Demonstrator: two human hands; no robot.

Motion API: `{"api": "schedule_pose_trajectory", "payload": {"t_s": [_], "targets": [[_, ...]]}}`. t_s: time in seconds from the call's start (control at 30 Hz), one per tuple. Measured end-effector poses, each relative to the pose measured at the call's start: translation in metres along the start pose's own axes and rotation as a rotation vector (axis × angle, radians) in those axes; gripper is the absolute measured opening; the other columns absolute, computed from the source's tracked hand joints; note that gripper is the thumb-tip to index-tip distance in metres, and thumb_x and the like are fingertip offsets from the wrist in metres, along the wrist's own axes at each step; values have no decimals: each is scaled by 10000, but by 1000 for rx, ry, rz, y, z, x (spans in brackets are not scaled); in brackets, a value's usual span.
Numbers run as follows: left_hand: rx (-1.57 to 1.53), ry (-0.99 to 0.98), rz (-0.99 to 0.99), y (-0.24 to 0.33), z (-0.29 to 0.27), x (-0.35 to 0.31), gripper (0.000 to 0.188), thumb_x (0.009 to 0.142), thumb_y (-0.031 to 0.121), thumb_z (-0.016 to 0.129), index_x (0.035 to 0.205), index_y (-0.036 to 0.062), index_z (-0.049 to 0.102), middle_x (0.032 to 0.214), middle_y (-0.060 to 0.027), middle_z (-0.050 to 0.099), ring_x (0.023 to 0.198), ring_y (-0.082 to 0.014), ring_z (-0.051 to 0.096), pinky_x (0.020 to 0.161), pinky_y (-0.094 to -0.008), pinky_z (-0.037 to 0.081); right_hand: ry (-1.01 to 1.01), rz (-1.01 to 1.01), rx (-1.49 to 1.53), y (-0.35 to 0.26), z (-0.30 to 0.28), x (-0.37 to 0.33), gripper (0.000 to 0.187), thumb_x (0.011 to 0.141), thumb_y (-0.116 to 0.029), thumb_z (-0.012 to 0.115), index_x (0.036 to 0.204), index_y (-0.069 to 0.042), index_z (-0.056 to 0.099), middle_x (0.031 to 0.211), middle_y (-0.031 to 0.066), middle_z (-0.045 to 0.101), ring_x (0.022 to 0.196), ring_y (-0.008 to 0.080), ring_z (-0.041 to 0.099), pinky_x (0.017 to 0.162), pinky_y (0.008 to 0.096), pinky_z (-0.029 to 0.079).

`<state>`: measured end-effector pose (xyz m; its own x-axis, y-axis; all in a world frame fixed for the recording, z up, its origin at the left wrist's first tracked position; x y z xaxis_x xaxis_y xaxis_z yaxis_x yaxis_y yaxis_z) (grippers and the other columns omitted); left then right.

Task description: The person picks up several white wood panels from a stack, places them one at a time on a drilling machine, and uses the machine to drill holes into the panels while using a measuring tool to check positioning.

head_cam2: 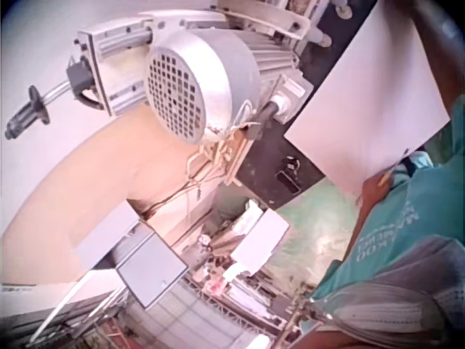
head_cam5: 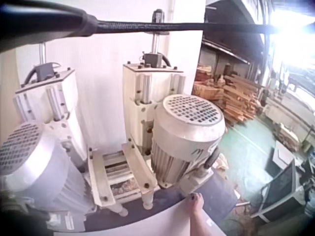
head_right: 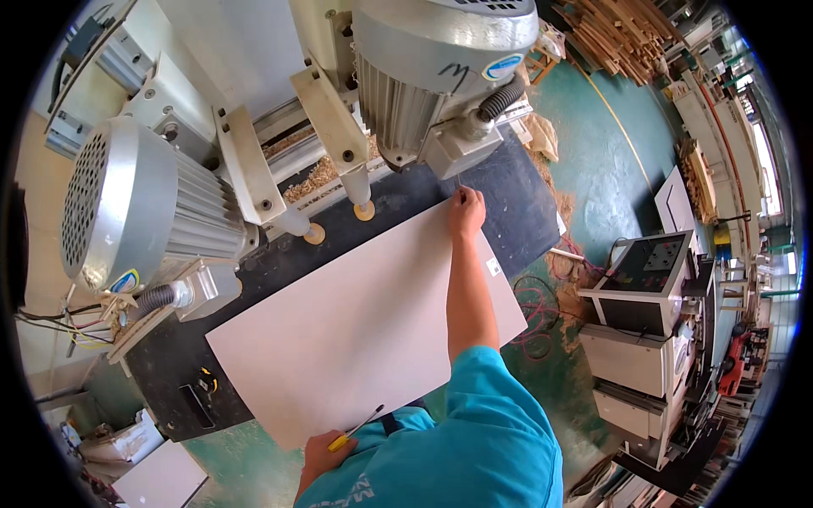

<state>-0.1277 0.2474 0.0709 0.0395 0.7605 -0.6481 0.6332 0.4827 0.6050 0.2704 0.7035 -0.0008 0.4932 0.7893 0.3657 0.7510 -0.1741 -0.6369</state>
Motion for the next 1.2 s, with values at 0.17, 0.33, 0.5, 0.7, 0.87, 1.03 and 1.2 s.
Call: {"api": "schedule_pose_trajectory", "payload": {"t_s": [0.17,0.33,0.5,0.7,0.87,1.03,1.2], "targets": [[-152,148,-126,-16,-27,-13,347,755,430,762,833,96,711,742,-134,688,692,-337,672,629,-417,527,161,99,-112,14,-2,-1,150,843,-158,632,929,-93,736,908,114,669,874,319,648,779,410,524],[-106,184,-111,-65,-46,-36,337,768,428,749,847,102,711,764,-127,691,715,-344,670,643,-424,527,-2,20,-222,-14,21,-37,191,879,-261,620,860,-112,738,854,117,677,786,297,646,725,413,520],[-126,325,-61,-132,-90,-84,323,782,415,738,871,106,705,779,-128,683,736,-350,667,647,-430,527,-261,-161,63,-175,62,-221,139,881,-175,659,842,-52,710,831,119,642,761,285,639,700,395,512],[-325,486,-158,-239,-133,-163,264,771,315,760,879,82,698,771,-138,679,710,-349,667,621,-407,524,-453,-561,287,-396,115,-501,41,827,-91,673,859,-108,690,769,98,605,726,326,609,682,453,518],[-483,662,-277,-297,-119,-224,260,763,281,764,877,57,697,738,-160,660,671,-351,662,598,-395,514,-587,-679,388,-471,140,-581,44,795,-82,657,836,-96,660,835,98,628,820,324,615,700,444,525],[-569,711,-429,-327,-87,-253,249,759,259,770,875,51,696,742,-168,656,695,-367,659,621,-405,513,-574,-737,383,-456,124,-547,73,799,-65,674,864,-95,687,805,106,614,741,323,612,646,426,518],[-659,784,-453,-315,-70,-264,252,781,252,761,885,33,691,766,-179,661,698,-356,662,625,-391,512,-1050,-1079,419,-380,28,-664,74,803,-113,703,877,-117,701,788,88,599,769,302,630,642,421,523]]}}
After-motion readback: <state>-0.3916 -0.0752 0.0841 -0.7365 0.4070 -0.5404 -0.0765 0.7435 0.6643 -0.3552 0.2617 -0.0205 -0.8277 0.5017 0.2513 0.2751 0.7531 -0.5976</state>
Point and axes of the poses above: each hand's wrist, its own x-axis towards the middle knuckle, its own z-axis out of the palm, y = z × x, the point moved 10 cm from there along x, towards the middle knuckle
